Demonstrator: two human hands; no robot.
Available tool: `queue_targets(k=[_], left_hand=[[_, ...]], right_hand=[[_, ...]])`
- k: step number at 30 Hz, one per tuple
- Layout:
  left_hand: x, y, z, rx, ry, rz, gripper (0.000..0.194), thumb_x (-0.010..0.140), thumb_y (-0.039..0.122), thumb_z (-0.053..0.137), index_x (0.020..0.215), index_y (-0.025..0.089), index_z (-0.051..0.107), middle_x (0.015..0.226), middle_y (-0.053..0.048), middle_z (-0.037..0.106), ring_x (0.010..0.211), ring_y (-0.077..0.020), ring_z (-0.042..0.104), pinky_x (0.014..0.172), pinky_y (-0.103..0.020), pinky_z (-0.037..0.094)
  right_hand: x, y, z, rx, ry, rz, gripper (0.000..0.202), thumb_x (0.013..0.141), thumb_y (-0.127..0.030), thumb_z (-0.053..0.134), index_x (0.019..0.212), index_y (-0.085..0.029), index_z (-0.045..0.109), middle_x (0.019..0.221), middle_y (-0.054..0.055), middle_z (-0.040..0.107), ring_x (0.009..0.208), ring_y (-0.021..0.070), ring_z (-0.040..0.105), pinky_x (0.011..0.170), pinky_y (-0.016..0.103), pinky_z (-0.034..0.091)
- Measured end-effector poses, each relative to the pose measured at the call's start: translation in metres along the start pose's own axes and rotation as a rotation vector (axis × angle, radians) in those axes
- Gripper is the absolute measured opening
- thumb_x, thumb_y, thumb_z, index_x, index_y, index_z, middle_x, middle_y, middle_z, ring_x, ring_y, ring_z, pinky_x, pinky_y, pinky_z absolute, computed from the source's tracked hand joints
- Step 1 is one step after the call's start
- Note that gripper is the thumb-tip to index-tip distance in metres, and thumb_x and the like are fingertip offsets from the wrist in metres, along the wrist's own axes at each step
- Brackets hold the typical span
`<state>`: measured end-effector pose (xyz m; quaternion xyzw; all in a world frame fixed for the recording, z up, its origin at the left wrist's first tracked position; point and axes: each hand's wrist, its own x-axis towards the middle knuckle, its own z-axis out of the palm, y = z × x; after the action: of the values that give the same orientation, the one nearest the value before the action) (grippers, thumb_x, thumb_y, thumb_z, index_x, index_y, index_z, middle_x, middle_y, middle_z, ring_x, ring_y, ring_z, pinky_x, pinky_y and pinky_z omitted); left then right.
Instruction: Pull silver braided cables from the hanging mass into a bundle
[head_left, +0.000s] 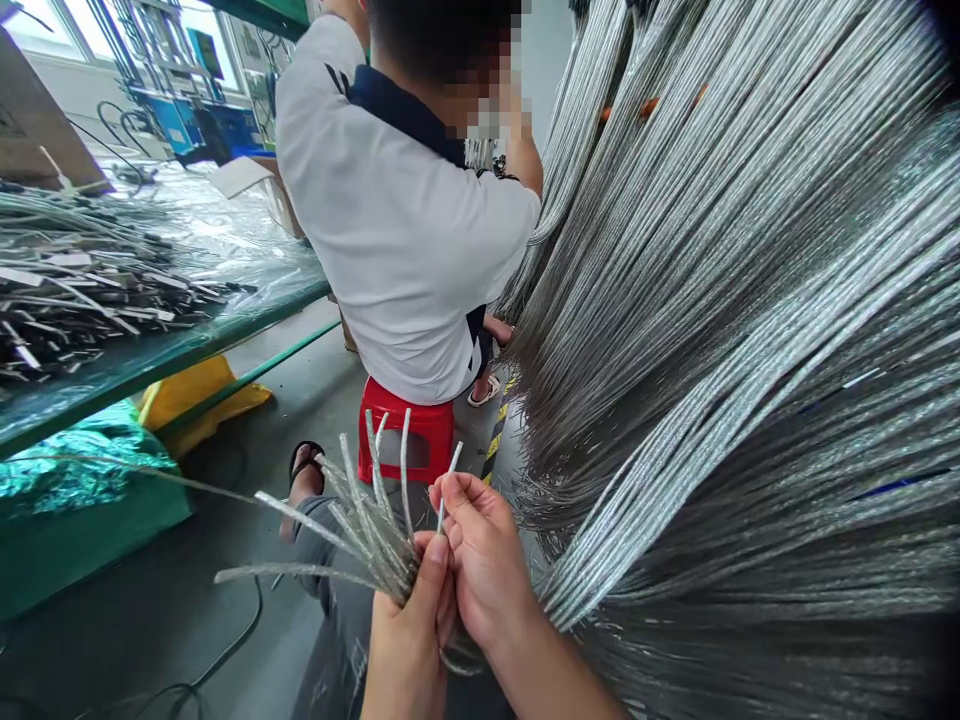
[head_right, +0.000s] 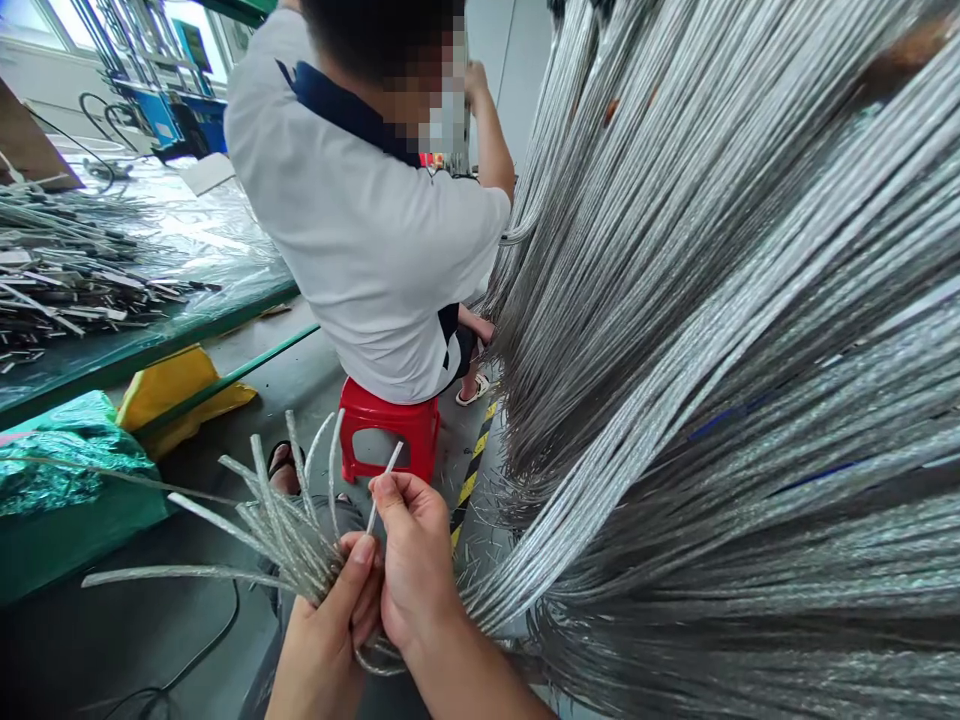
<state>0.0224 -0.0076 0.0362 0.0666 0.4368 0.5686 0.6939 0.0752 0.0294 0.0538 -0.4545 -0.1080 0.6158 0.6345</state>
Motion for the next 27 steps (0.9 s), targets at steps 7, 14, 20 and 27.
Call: queue_targets(k=[7,14,20,27], left_hand=[[-0.004,0.001,0.001,0.008,0.016,-0.022,0.048,0.039,0.037,0.096,0.07,0.014,0.068,0.057,0.004,0.059,0.047,-0.0048,0.05,0.039,-0.011,0.039],[-0.005,-0.003,-0.003,0.014,-0.04,-0.025,0.045,0.048,0.04,0.093,0.067,0.014,0.063,0.046,0.01,0.045,0.038,-0.0012,0.034,0.035,-0.011,0.03],[-0.007,-0.01,-0.012,0.044,-0.068,-0.029,0.047,0.052,0.046,0.091,0.065,0.015,0.058,0.044,0.011,0.038,0.037,-0.0016,0.028,0.034,-0.013,0.025],[-0.007,-0.018,-0.039,0.008,-0.197,-0.014,0.036,0.073,0.043,0.079,0.064,0.017,0.057,0.047,0.009,0.036,0.038,-0.0029,0.028,0.037,-0.015,0.028]], right_hand=[[0.006,0.001,-0.004,-0.001,-0.013,-0.024,0.041,0.053,-0.045,0.089,0.069,-0.017,0.064,0.069,-0.003,0.056,0.063,0.0086,0.047,0.048,0.016,0.047],[0.014,-0.003,-0.002,0.056,0.005,-0.083,0.033,0.05,-0.036,0.092,0.065,-0.017,0.068,0.068,-0.002,0.065,0.07,0.0098,0.057,0.07,0.021,0.049],[0.029,-0.014,-0.004,0.116,-0.002,-0.125,0.035,0.047,-0.034,0.092,0.066,-0.017,0.069,0.071,-0.002,0.068,0.072,0.0101,0.059,0.083,0.027,0.049],[0.053,-0.073,-0.022,0.05,0.117,-0.388,0.034,0.057,-0.041,0.088,0.073,-0.019,0.067,0.072,-0.007,0.063,0.064,0.0059,0.051,0.077,0.022,0.047]])
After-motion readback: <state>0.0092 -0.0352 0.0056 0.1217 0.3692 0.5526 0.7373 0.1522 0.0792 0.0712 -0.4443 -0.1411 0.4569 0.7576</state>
